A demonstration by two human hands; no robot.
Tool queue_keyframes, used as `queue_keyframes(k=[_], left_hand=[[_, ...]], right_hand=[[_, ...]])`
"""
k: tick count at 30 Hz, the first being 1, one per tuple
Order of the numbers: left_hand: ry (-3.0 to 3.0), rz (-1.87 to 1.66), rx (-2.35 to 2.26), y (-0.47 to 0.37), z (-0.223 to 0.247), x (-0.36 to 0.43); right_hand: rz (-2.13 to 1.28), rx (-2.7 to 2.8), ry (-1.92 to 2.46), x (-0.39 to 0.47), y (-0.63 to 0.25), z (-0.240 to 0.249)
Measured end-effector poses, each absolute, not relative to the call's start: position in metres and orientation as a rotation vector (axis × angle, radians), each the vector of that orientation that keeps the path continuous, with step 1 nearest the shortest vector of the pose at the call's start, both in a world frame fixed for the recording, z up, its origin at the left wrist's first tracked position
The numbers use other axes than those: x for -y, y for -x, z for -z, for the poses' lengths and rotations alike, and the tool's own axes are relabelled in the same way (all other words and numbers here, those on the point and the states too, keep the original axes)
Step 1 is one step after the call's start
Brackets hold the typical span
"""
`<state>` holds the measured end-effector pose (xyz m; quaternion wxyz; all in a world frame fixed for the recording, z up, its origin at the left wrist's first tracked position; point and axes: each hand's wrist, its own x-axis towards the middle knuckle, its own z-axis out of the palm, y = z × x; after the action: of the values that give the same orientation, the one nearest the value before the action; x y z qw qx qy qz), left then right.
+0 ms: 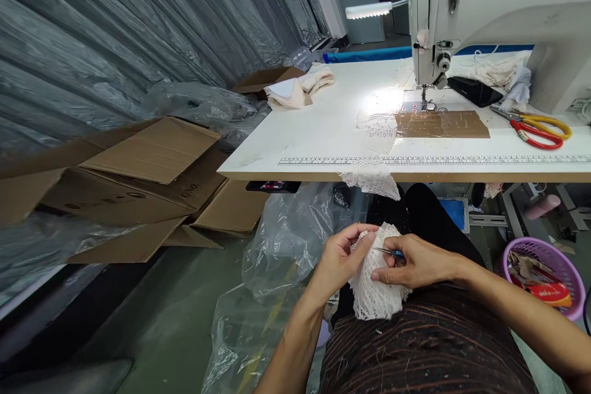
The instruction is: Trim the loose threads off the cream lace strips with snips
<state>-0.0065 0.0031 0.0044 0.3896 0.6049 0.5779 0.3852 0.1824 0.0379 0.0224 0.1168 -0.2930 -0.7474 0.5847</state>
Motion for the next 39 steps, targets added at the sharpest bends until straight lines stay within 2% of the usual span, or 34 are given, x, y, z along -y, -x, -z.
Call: queue_keyframes(k=[3, 6, 10, 13, 17, 23, 29, 35, 39], left_hand=[[-2.001, -1.068, -1.553, 0.000, 0.007, 0.005], [-2.354, -1.008, -1.415, -0.009, 0.022, 0.012], [-2.492, -0.892, -1.290, -0.017, 0.039, 0.016], [-2.341, -0.963, -1.306, -0.014, 0.040, 0.013], [-1.715, -1.140, -1.315, -0.005, 0.028, -0.002], [-0.783, -1.142, -0.776, 0.000, 0.007, -0.025], [-0.814, -1.081, -0.917, 0.012, -0.007, -0.028], [-0.914, -1.019, -1.129, 0.013, -0.015, -0.024], [-0.951, -0.969, -1.172, 0.012, -0.017, -0.024]], right_hand=[[-1.433, 2.188, 1.034, -0.045, -0.189, -0.023], [-1.166, 1.889, 1.273, -0.062, -0.190, -0.019], [-1.182, 1.655, 1.334, -0.087, -0.181, -0.013], [-1.237, 1.633, 1.283, -0.094, -0.172, -0.008], [-1.248, 1.674, 1.168, -0.080, -0.164, -0.009], [-1.463, 2.011, 0.745, -0.033, -0.170, -0.036], [-1.538, 2.378, 0.600, -0.020, -0.187, -0.047], [-1.404, 2.152, 0.997, -0.041, -0.193, -0.030], [-1.331, 2.116, 1.105, -0.055, -0.190, -0.019]])
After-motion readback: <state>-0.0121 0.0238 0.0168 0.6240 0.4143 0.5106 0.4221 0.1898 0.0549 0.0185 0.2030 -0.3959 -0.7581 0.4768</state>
